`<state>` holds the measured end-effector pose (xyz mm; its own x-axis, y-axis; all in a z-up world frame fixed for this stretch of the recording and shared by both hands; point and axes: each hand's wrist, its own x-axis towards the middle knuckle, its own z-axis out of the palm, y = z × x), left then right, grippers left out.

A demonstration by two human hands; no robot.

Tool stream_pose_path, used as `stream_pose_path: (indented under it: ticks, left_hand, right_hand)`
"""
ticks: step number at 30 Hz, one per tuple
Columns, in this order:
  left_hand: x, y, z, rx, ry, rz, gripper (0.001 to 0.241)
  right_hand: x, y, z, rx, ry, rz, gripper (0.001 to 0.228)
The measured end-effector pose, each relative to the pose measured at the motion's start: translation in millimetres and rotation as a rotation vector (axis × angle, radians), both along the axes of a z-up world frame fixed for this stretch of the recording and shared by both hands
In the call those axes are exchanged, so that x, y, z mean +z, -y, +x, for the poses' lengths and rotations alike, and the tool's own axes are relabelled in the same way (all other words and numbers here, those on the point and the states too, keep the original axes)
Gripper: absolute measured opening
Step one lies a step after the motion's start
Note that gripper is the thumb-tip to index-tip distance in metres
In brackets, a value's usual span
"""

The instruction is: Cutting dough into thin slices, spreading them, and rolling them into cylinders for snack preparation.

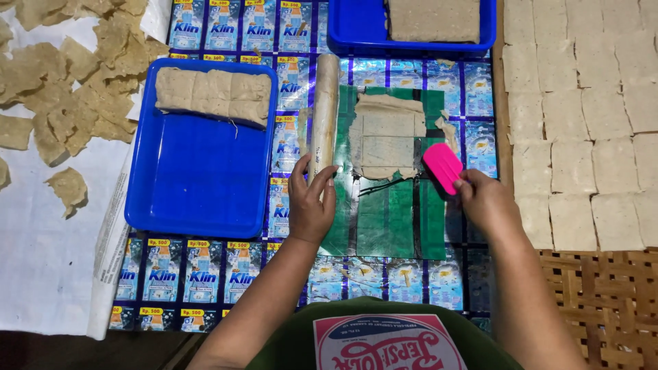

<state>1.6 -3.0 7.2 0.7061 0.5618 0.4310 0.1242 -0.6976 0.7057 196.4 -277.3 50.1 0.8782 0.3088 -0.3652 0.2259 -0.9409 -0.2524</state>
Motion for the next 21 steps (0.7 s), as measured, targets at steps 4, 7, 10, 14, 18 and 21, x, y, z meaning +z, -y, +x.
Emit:
stream_pose_path:
  ticks: [4, 7, 10, 14, 18, 21]
  left_hand:
    - [-1.3, 0.3, -0.7, 0.007, 0.000, 0.010, 0.029]
    - [-3.9, 0.3, 0.7, 0.011, 0.000, 0.046, 0.029]
    - [-2.1, 0.2, -0.1, 0.017, 0.008, 0.041, 0.030]
    - [-2.9, -0.7, 0.5, 0.016, 0.008, 0.035, 0.029]
    - [-3.2, 0.3, 0.2, 0.018, 0.004, 0.017, 0.029]
    - [6.2, 0.5, -2.9, 0.031, -0.051, 0.025, 0.029]
  right_hand:
    - [24.2, -4.7, -4.3, 0.039, -0.031, -0.068, 0.030]
    - [25.2, -5.6, 4.2, 0.102, -0.028, -0.140, 0.029]
    - [27.9, -8.2, 6.7, 0.149, -0.036, -0.142, 0.029]
    - [28.2, -12.3, 4.4, 0.202, -0.018, -0.097, 0.025]
    - [44.1, -15.7, -1.0, 0.222, -0.041, -0.036, 0.025]
    - [49.5, -4.6, 6.3, 0.232, 0.068, -0.093, 0.027]
